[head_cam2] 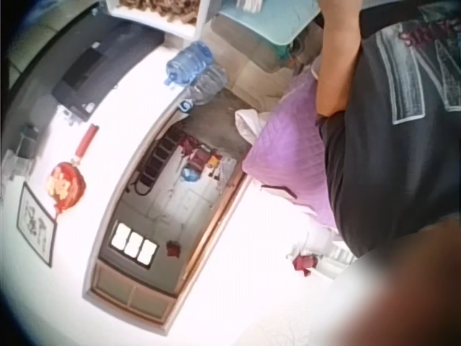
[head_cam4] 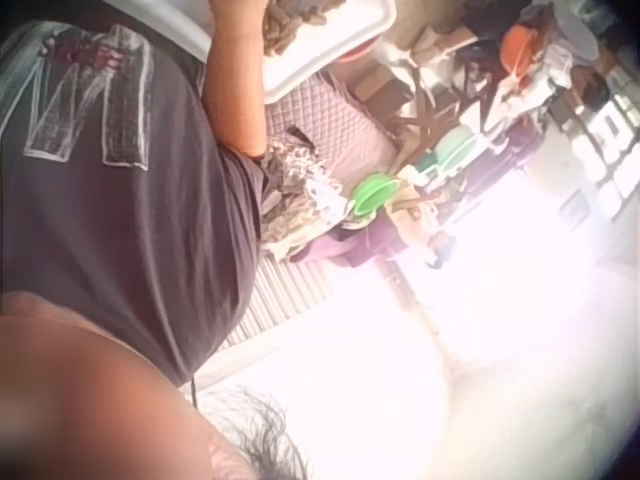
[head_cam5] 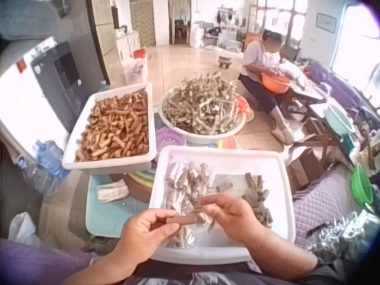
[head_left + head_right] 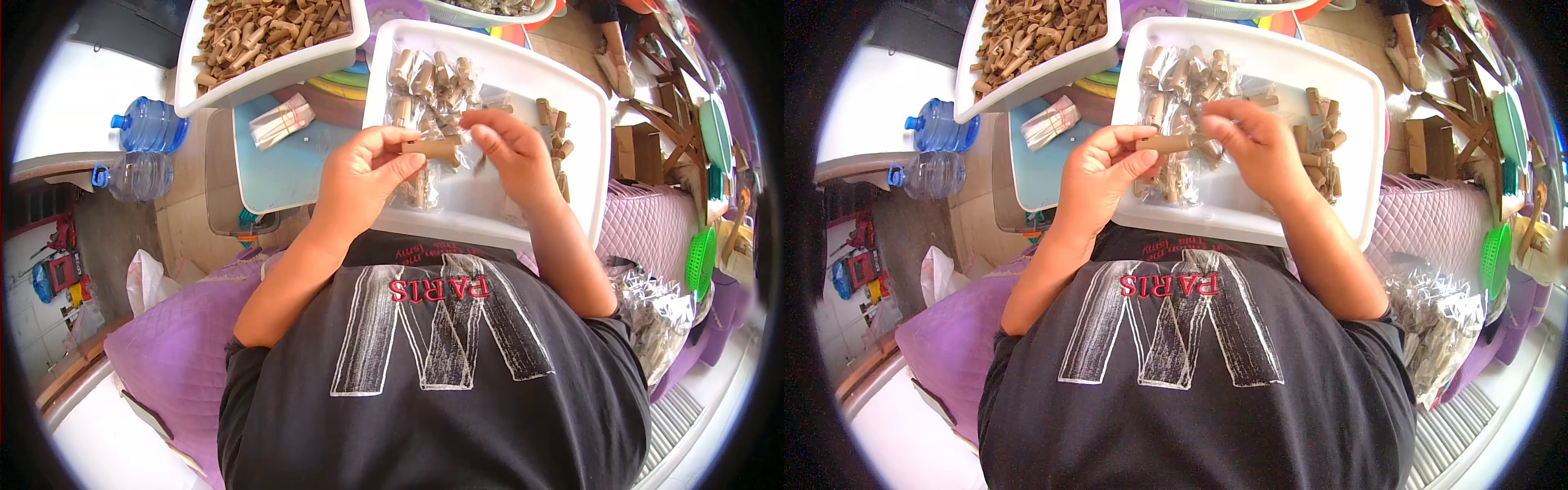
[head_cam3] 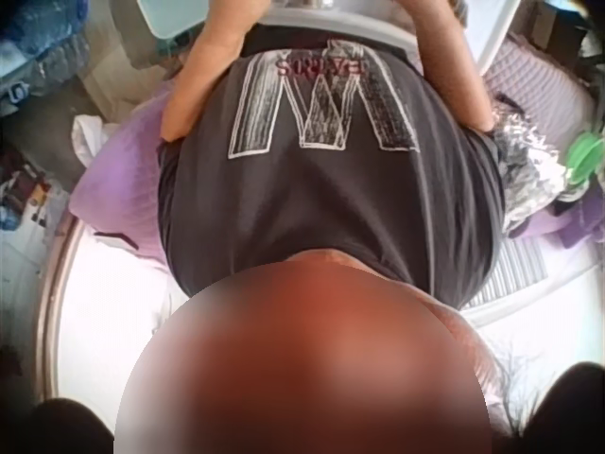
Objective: The person counts small tubes by hand and places them into clear plastic bags for packaging.
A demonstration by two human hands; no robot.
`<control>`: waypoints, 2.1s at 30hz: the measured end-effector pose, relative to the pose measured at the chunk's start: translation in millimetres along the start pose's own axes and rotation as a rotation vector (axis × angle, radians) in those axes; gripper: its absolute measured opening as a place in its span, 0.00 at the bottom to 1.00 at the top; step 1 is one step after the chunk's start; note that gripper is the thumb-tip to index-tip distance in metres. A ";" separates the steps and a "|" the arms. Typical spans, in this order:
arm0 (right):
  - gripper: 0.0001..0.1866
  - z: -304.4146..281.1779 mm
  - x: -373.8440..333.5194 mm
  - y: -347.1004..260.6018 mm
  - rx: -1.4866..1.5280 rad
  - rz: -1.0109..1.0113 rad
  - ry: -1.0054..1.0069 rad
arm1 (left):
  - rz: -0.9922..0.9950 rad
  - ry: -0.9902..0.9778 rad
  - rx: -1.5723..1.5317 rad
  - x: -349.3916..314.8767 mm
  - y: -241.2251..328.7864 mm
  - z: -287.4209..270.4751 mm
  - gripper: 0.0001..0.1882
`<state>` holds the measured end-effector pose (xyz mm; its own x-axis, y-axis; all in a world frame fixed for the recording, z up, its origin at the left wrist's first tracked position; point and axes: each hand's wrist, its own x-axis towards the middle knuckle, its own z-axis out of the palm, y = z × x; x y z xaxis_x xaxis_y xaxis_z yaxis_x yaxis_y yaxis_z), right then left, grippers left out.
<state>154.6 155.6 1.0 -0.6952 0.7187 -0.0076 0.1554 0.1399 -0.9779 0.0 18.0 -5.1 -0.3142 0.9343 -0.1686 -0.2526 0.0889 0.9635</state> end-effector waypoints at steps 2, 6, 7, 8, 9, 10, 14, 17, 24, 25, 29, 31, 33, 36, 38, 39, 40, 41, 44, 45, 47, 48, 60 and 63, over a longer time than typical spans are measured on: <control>0.11 -10.4 -0.2 12.1 -0.144 -0.138 0.155 | 0.027 0.128 -0.192 -1.2 2.0 3.2 0.14; 0.13 -9.7 -19.6 -2.4 0.082 0.074 0.093 | 0.093 0.184 -0.113 -7.1 3.7 7.5 0.13; 0.13 -6.0 -22.1 -5.4 0.146 0.118 0.019 | 0.106 0.191 -0.080 -8.1 4.1 9.2 0.13; 0.14 -2.0 -23.6 -8.6 0.210 0.161 -0.057 | 0.119 0.199 -0.047 -9.4 4.5 10.9 0.13; 0.16 1.7 -23.4 -13.1 0.301 0.199 -0.061 | 0.125 0.202 -0.049 -10.3 4.2 12.4 0.13; 0.16 4.3 -22.8 -14.2 0.297 0.193 -0.064 | 0.157 0.199 -0.058 -11.6 3.5 13.8 0.13; 0.13 5.3 -20.7 -9.6 0.435 0.163 0.051 | 0.211 0.194 -0.006 -18.4 3.7 17.1 0.13; 0.08 3.0 -23.5 -7.3 0.190 0.036 0.102 | 0.185 0.217 -0.073 -24.1 7.9 19.4 0.13; 0.04 3.9 -30.0 -28.4 -0.274 -0.360 -0.091 | 0.163 0.312 -0.186 -28.6 9.4 20.3 0.13; 0.04 5.0 -31.8 -29.1 -0.276 -0.365 -0.100 | 0.077 0.269 -0.233 -30.1 10.1 20.9 0.13; 0.05 9.6 -37.8 -26.8 -0.226 -0.257 -0.148 | -0.068 0.187 -0.316 -35.9 12.5 24.0 0.14; 0.05 11.7 -39.4 -21.8 -0.217 -0.186 -0.109 | -0.082 0.162 -0.337 -36.9 13.4 26.1 0.14; 0.07 14.4 -38.8 -13.8 -0.177 -0.238 -0.012 | -0.128 0.159 -0.326 -38.6 16.5 27.7 0.15; 0.10 17.7 -39.0 -3.9 -0.044 -0.165 0.013 | -0.062 0.151 -0.323 -38.2 11.2 26.1 0.15; 0.12 23.0 -39.8 -12.3 0.070 -0.162 -0.015 | -0.022 0.163 -0.267 -38.2 7.2 24.5 0.15; 0.14 25.0 -39.3 -16.5 0.186 -0.156 -0.040 | 0.013 0.172 -0.208 -37.2 5.7 23.2 0.14; 0.14 25.4 -38.6 -17.5 0.182 -0.163 -0.046 | 0.023 0.175 -0.212 -36.3 2.8 21.9 0.14; 0.15 25.7 -37.9 -16.6 0.177 -0.128 -0.085 | 0.108 0.189 -0.098 -35.5 -0.4 20.8 0.14; 0.14 25.8 -36.2 -13.9 0.153 -0.070 -0.119 | 0.221 0.228 0.043 -35.6 2.2 21.4 0.11; 0.13 26.9 -34.1 -14.3 0.154 -0.041 -0.115 | 0.218 0.208 0.074 -34.7 1.7 19.2 0.12; 0.12 27.7 -30.8 -12.6 0.150 -0.003 -0.124 | 0.236 0.190 0.089 -31.6 -2.5 16.4 0.11; 0.12 29.4 -30.1 -11.2 0.149 -0.016 -0.130 | 0.249 0.196 0.093 -30.9 -2.7 15.2 0.11; 0.10 20.7 -24.1 21.5 0.389 0.185 -0.081 | 0.371 0.960 0.758 4.0 -34.1 -106.8 0.26; 0.10 23.4 -23.6 22.9 0.436 0.236 -0.095 | 0.218 1.088 0.947 16.2 -54.6 -168.7 0.27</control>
<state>158.1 125.9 -26.1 -0.7405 0.6285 -0.2380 0.0226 -0.3307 -0.9435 -145.8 -29.9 -95.6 -0.8983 0.2798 0.3388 0.4395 0.5740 0.6909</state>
